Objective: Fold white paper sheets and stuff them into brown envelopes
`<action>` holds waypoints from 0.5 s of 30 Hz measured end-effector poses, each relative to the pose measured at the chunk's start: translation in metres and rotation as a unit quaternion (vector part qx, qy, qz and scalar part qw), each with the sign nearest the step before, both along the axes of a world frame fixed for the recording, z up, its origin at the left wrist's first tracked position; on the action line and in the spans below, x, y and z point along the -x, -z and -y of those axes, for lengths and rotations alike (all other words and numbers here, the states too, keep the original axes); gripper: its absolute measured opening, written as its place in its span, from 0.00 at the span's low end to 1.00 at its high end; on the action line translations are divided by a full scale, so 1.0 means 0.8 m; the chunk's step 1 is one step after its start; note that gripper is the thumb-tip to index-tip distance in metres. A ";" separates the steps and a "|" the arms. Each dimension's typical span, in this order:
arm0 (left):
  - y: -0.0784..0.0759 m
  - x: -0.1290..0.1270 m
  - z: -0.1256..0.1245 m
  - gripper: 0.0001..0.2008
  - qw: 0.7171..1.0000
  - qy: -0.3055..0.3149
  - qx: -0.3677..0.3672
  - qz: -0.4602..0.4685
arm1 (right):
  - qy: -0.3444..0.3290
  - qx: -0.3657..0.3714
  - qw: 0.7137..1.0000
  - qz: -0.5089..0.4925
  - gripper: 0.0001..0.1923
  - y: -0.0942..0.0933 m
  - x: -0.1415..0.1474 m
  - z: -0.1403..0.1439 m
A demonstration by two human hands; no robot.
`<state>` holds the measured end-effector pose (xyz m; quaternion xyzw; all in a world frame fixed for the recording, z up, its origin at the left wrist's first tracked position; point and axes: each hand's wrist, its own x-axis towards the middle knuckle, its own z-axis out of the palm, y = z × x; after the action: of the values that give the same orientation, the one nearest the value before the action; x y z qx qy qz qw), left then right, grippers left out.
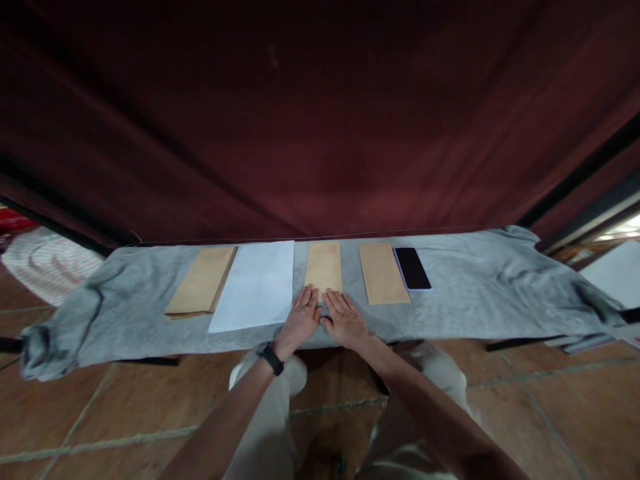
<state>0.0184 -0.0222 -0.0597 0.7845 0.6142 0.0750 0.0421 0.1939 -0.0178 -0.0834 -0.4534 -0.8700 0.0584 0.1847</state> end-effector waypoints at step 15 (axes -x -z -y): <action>-0.021 -0.012 0.047 0.28 0.999 -0.027 -0.021 -0.015 | 0.030 0.028 0.998 0.040 0.30 -0.025 -0.034 0.016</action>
<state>0.0278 -0.0595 -0.0426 0.7696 0.6337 0.0774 0.0148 0.2208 -0.0305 -0.0638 -0.4863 -0.8607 0.0587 0.1387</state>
